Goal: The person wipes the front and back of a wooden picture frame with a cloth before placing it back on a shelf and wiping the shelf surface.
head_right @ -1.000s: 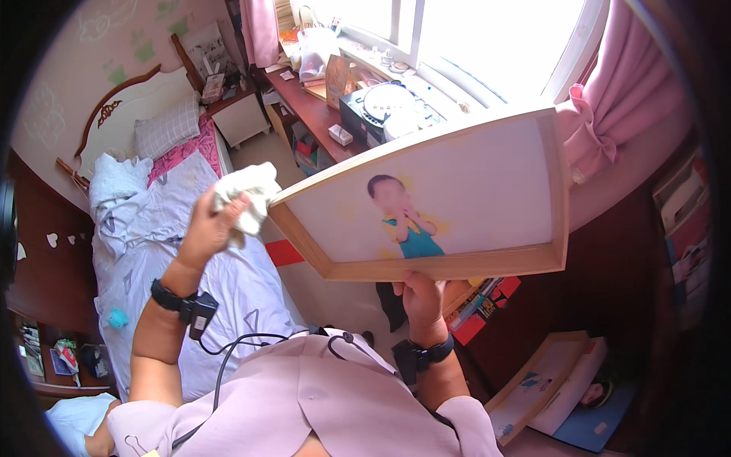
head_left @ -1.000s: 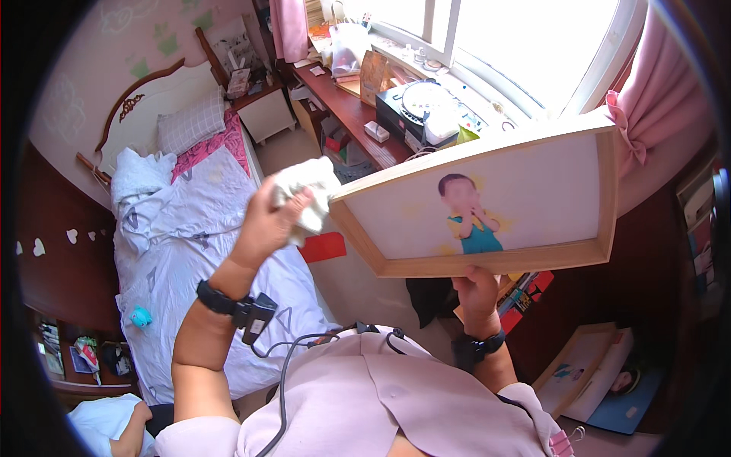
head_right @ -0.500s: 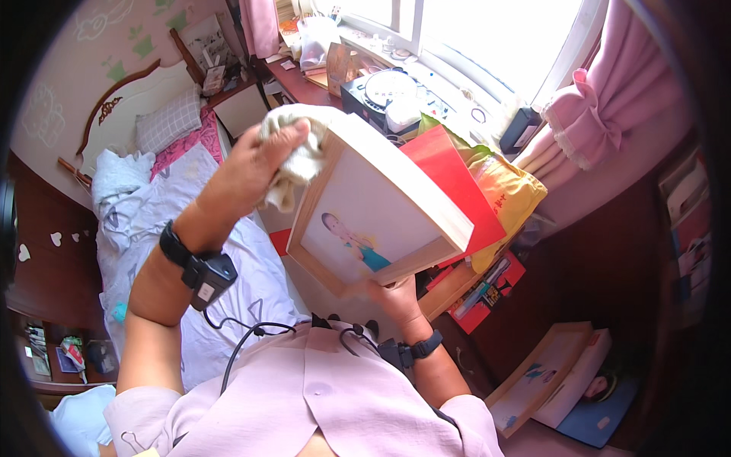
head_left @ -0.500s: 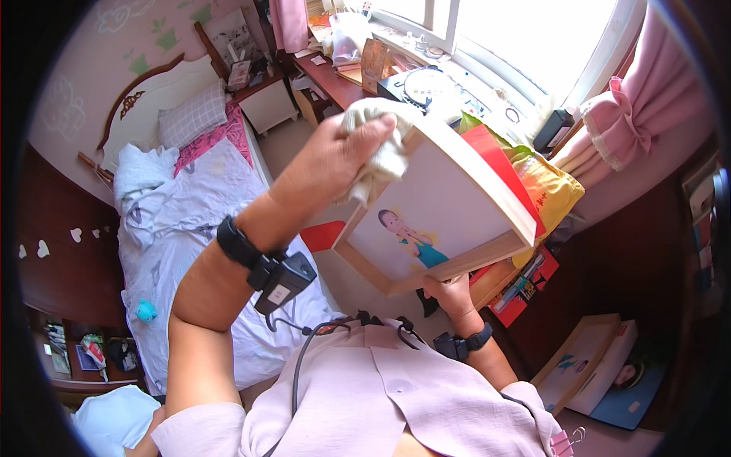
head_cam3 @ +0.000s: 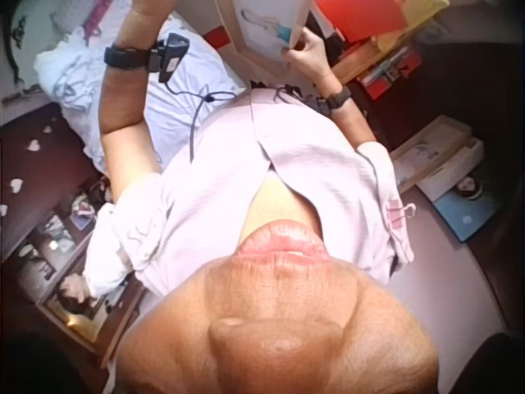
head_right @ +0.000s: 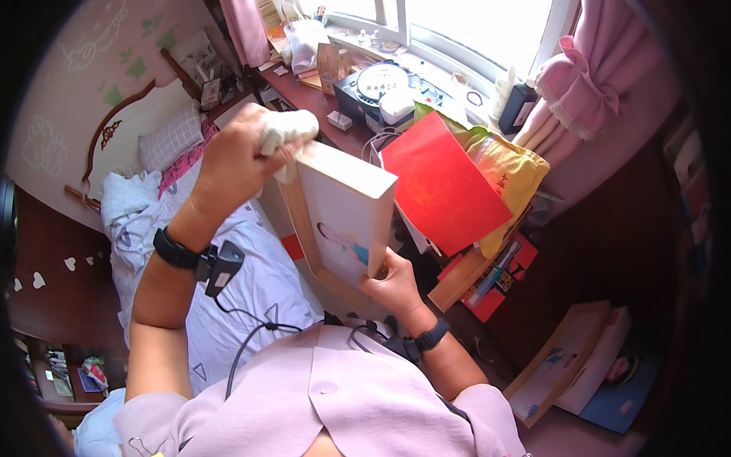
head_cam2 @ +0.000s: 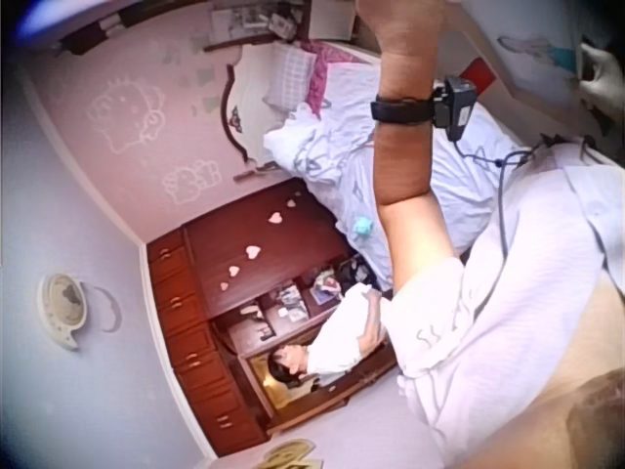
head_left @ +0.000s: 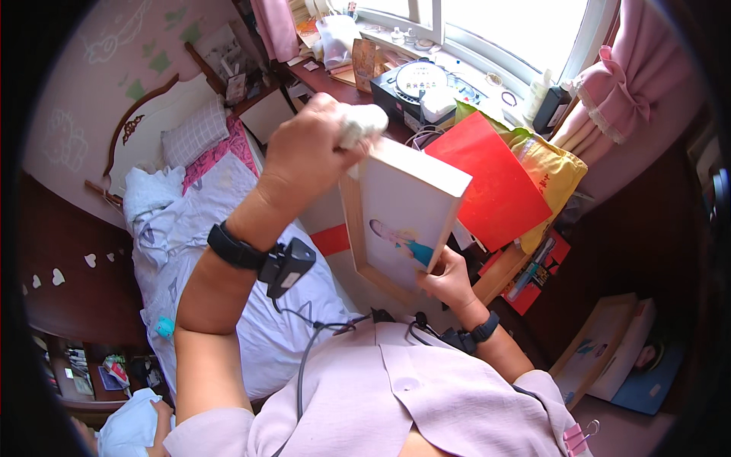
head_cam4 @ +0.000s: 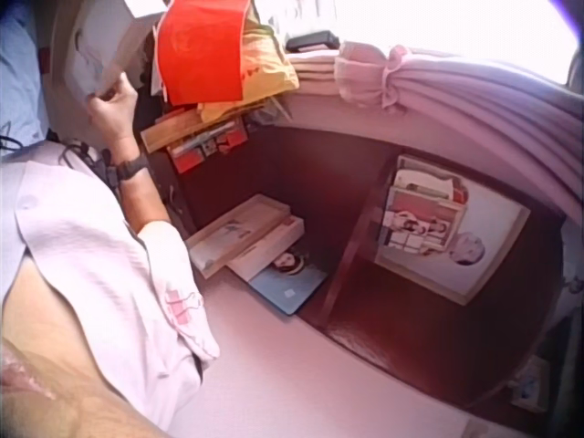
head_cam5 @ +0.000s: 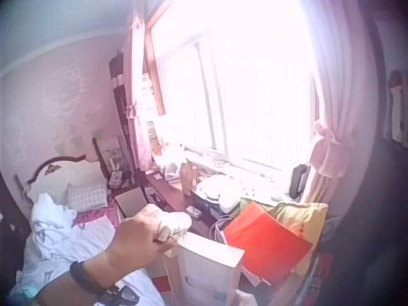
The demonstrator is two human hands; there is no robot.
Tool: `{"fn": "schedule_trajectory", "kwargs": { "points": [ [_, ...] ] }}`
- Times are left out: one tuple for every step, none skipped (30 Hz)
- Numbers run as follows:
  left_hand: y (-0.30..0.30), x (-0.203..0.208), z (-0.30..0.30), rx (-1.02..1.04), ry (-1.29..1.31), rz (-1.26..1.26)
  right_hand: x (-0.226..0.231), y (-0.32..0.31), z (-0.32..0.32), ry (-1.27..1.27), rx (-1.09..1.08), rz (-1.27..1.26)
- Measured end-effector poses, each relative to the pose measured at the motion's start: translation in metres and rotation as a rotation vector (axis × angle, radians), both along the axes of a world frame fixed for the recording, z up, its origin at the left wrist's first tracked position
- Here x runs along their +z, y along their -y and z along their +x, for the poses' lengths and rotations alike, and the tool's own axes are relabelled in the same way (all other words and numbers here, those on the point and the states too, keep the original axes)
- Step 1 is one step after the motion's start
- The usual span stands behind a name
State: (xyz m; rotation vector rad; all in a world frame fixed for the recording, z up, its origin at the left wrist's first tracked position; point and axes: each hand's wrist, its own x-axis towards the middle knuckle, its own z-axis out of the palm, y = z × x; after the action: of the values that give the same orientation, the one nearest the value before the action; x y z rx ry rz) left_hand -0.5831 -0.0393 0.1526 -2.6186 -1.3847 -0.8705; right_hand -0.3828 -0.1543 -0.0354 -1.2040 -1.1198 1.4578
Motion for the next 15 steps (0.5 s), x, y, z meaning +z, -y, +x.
{"fn": "schedule_trajectory", "kwargs": {
  "points": [
    [0.004,0.001,0.004,0.014,-0.049,-0.066,0.001,-0.002,-0.001,0.065,0.013,0.021],
    [0.001,-0.006,0.007,-0.072,-0.041,-0.082,0.002,-0.003,-0.004,0.131,0.028,0.042],
    [0.003,-0.011,0.014,-0.125,-0.022,-0.112,0.000,-0.003,-0.006,0.133,0.035,0.039],
    [0.005,-0.012,0.022,-0.176,-0.004,-0.138,-0.004,-0.006,-0.011,0.123,0.004,0.061],
    [0.013,-0.013,0.031,-0.233,0.049,-0.138,-0.007,-0.009,-0.015,0.113,-0.027,0.083],
    [0.023,-0.011,0.040,-0.287,0.100,-0.137,-0.007,-0.011,-0.020,0.112,-0.014,0.085],
    [0.028,-0.012,0.048,-0.374,0.174,-0.167,-0.006,-0.012,-0.024,0.111,-0.020,0.107],
    [0.031,-0.008,0.052,-0.579,0.206,-0.167,-0.005,-0.014,-0.026,0.110,-0.026,0.130],
    [0.037,-0.005,0.057,-0.646,0.297,-0.299,-0.014,-0.022,-0.024,0.247,0.005,0.294],
    [0.044,-0.003,0.061,-0.714,0.388,-0.429,-0.022,-0.027,-0.018,0.321,0.007,0.408],
    [0.047,0.000,0.058,-0.747,0.470,-0.396,-0.030,-0.032,-0.012,0.400,-0.001,0.523],
    [0.043,0.001,0.051,-0.740,0.510,-0.316,-0.038,-0.036,-0.006,0.479,-0.019,0.637],
    [0.043,0.003,0.036,-0.574,0.732,-0.469,-0.012,-0.037,-0.003,0.209,0.023,0.314],
    [0.043,0.010,0.015,-0.419,0.842,-0.516,0.009,-0.037,0.000,-0.060,0.063,-0.008],
    [0.038,0.007,0.002,-0.325,1.097,-0.517,0.022,-0.034,0.003,-0.105,0.026,-0.015]
  ]
}}
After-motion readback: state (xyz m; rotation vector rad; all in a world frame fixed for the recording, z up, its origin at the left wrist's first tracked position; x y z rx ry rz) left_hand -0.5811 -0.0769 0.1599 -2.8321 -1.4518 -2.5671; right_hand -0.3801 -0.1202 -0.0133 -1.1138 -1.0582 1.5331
